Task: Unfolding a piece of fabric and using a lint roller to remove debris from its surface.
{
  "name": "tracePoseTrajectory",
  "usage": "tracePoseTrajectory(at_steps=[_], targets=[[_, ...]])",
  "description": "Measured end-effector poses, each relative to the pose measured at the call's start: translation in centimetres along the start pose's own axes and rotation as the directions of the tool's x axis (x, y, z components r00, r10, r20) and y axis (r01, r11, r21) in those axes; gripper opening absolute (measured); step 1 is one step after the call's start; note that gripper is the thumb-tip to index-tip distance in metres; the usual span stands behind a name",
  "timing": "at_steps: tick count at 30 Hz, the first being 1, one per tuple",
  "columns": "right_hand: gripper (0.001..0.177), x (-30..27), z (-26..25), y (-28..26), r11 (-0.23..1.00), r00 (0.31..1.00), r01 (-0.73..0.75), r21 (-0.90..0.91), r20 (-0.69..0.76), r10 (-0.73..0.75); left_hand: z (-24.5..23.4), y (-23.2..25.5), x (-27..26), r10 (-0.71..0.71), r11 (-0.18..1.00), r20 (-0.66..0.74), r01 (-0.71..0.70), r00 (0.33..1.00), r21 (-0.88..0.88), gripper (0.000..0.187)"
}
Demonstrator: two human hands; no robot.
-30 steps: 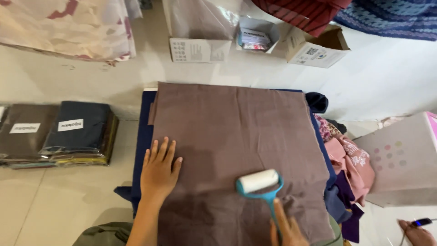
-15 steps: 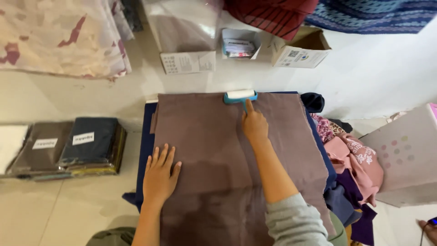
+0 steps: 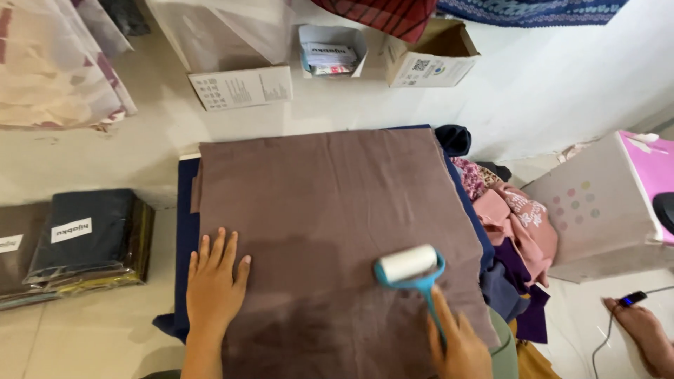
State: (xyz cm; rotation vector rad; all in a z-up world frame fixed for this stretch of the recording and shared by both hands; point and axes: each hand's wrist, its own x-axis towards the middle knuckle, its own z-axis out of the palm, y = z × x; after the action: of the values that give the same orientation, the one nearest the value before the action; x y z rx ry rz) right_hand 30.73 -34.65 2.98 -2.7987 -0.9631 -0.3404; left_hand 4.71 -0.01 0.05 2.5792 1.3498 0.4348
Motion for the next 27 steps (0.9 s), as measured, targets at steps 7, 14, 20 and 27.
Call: tracePoseTrajectory(at_steps=[7,14,20,27], targets=[[0.06,18.2,6.0,-5.5,0.942,0.977,0.208,0.265,-0.098,-0.188,0.2,-0.3,0.3,-0.013,1.0,0.027,0.013,1.0,-0.003,0.064],[0.057,32.4,10.2,-11.5,0.908,0.98,0.196,0.37,-0.052,-0.19,-0.5,-0.1,0.5,-0.042,0.998,0.106,0.047,0.993,-0.043,0.065],[0.062,20.5,8.4,-4.3,0.912,0.955,0.286,0.294,-0.167,-0.245,2.5,-1.9,0.4,0.055,0.997,-0.139,-0.047,0.989,0.062,0.062],[0.061,2.0,0.9,4.6,0.984,0.976,0.116,0.137,-0.198,-0.088,1.2,-0.8,0.3,0.065,0.995,-0.139,-0.054,0.988,0.081,0.063]])
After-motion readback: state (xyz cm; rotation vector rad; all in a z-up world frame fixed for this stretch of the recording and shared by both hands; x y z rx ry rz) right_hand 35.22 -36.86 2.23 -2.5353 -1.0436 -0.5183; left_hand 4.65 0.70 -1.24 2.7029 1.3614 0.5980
